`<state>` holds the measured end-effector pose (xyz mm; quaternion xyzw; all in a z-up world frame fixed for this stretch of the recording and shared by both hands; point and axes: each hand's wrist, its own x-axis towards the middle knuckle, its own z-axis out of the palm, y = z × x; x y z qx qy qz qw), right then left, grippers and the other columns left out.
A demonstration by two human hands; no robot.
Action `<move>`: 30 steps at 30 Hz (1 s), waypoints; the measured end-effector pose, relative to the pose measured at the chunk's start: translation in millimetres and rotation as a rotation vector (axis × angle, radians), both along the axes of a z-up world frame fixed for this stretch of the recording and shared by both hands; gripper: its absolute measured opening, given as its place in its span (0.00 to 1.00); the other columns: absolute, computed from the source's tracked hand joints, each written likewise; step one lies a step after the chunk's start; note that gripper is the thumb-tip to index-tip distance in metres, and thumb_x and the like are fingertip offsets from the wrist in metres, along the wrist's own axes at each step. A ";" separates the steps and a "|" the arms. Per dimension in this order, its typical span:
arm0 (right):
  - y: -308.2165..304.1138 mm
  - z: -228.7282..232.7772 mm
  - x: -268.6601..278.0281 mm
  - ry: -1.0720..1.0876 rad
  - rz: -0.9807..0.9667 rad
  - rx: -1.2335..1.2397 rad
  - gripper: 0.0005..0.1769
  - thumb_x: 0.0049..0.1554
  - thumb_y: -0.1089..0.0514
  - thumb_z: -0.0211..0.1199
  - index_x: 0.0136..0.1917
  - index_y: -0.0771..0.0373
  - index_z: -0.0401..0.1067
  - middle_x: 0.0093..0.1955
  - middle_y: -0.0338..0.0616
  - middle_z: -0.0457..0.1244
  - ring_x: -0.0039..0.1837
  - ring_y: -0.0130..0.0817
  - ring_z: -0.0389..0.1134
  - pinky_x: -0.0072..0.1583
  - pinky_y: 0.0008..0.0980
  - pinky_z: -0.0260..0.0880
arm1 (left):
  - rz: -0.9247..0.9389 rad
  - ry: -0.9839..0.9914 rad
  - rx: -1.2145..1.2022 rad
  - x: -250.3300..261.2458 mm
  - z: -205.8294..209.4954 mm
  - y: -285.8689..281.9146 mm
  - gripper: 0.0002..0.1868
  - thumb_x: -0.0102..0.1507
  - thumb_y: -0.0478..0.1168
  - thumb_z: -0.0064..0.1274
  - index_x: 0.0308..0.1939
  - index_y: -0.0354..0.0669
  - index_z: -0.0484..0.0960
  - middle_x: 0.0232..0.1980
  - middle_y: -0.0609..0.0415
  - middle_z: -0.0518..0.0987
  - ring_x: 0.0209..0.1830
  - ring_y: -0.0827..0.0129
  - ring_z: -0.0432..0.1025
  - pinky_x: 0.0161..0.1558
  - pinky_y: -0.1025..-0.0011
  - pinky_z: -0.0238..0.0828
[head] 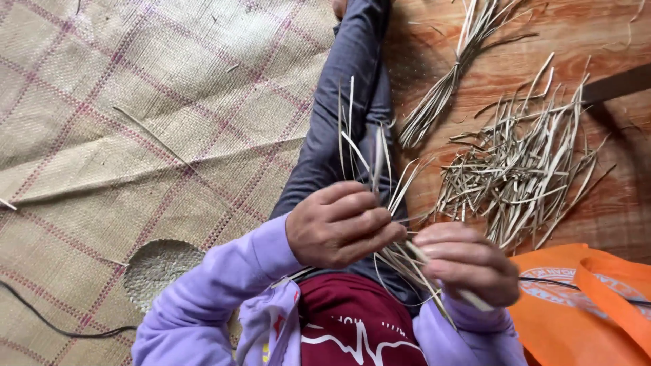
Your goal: Weaving dried plant fibers to create a small basket or container while sitting on the floor.
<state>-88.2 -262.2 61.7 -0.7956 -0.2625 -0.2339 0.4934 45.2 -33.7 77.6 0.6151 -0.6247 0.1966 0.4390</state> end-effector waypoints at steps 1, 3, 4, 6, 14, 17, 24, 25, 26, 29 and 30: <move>-6.2 -10.7 1.2 -0.086 -0.015 0.182 0.08 0.60 0.54 0.64 0.50 0.59 0.72 0.50 0.43 0.69 0.53 0.38 0.75 0.59 0.39 0.84 | 0.154 -0.124 0.077 -2.0 -2.5 5.0 0.09 0.68 0.38 0.61 0.51 0.41 0.84 0.51 0.51 0.82 0.49 0.62 0.75 0.53 0.64 0.73; -23.7 -20.7 1.9 -0.167 -0.036 0.363 0.07 0.64 0.53 0.62 0.51 0.57 0.68 0.48 0.39 0.67 0.49 0.32 0.75 0.54 0.33 0.86 | 0.304 -0.248 0.153 -0.6 -3.2 15.5 0.11 0.69 0.42 0.61 0.54 0.48 0.84 0.54 0.57 0.80 0.53 0.66 0.70 0.54 0.66 0.67; -34.8 -20.2 1.6 -0.177 -0.179 0.427 0.08 0.62 0.56 0.65 0.48 0.55 0.65 0.45 0.38 0.65 0.46 0.32 0.72 0.51 0.33 0.82 | 0.329 -0.145 0.164 2.5 -1.4 21.7 0.10 0.68 0.43 0.62 0.52 0.48 0.86 0.49 0.57 0.82 0.50 0.66 0.72 0.58 0.65 0.63; -63.6 -24.8 0.3 -0.183 -0.327 0.489 0.13 0.60 0.59 0.68 0.46 0.54 0.62 0.43 0.37 0.63 0.43 0.33 0.70 0.47 0.33 0.79 | 0.347 -0.043 0.174 8.9 0.8 37.3 0.10 0.67 0.43 0.64 0.51 0.47 0.88 0.45 0.57 0.84 0.47 0.67 0.73 0.62 0.64 0.60; -183.7 -81.5 -2.6 0.037 -0.725 0.927 0.09 0.73 0.69 0.62 0.57 0.55 0.72 0.45 0.39 0.66 0.44 0.32 0.66 0.51 0.29 0.70 | 0.831 -0.032 0.435 27.9 1.1 88.5 0.03 0.69 0.39 0.68 0.42 0.53 0.88 0.40 0.64 0.87 0.37 0.71 0.72 0.61 0.65 0.57; -192.6 -101.0 7.1 0.043 -0.893 0.222 0.28 0.62 0.88 0.58 0.62 0.65 0.53 0.63 0.57 0.58 0.58 0.42 0.60 0.63 0.42 0.71 | 0.772 0.110 0.462 18.0 -27.9 81.6 0.07 0.69 0.43 0.61 0.39 0.46 0.84 0.37 0.57 0.83 0.30 0.71 0.73 0.40 0.68 0.69; -2.6 -16.3 -2.2 -0.033 -0.924 -0.314 0.35 0.61 0.68 0.59 0.79 0.71 0.53 0.80 0.58 0.54 0.85 0.48 0.50 0.88 0.51 0.40 | 0.459 0.453 0.433 -21.8 -13.3 13.3 0.06 0.67 0.41 0.63 0.39 0.42 0.84 0.35 0.56 0.69 0.16 0.67 0.60 0.20 0.64 0.58; 11.0 -5.0 4.2 0.079 -0.614 -0.332 0.21 0.60 0.61 0.64 0.65 0.68 0.67 0.65 0.52 0.63 0.70 0.46 0.61 0.83 0.53 0.41 | 0.341 0.478 0.421 -23.1 -11.6 8.5 0.06 0.66 0.39 0.63 0.40 0.42 0.83 0.35 0.55 0.69 0.19 0.66 0.63 0.22 0.64 0.60; 23.6 5.8 13.1 0.180 -0.305 -0.338 0.13 0.58 0.54 0.68 0.51 0.66 0.80 0.50 0.46 0.71 0.54 0.43 0.73 0.79 0.55 0.42 | 0.222 0.497 0.403 -22.2 -10.3 2.7 0.06 0.66 0.38 0.63 0.41 0.41 0.82 0.36 0.55 0.70 0.22 0.65 0.67 0.25 0.65 0.63; 12.3 -16.4 15.7 0.342 -0.211 -0.143 0.07 0.53 0.65 0.74 0.46 0.63 0.79 0.38 0.38 0.64 0.41 0.33 0.59 0.58 0.38 0.59 | 0.175 0.531 0.361 -18.4 -16.2 9.8 0.07 0.64 0.38 0.67 0.40 0.40 0.85 0.32 0.57 0.70 0.19 0.71 0.63 0.23 0.67 0.62; 6.9 -25.2 15.0 0.357 -0.212 -0.144 0.07 0.53 0.65 0.74 0.46 0.63 0.79 0.38 0.38 0.64 0.41 0.33 0.59 0.58 0.38 0.59 | 0.170 0.546 0.363 -17.8 -25.4 19.7 0.07 0.64 0.38 0.67 0.40 0.40 0.85 0.32 0.57 0.70 0.19 0.71 0.63 0.23 0.67 0.62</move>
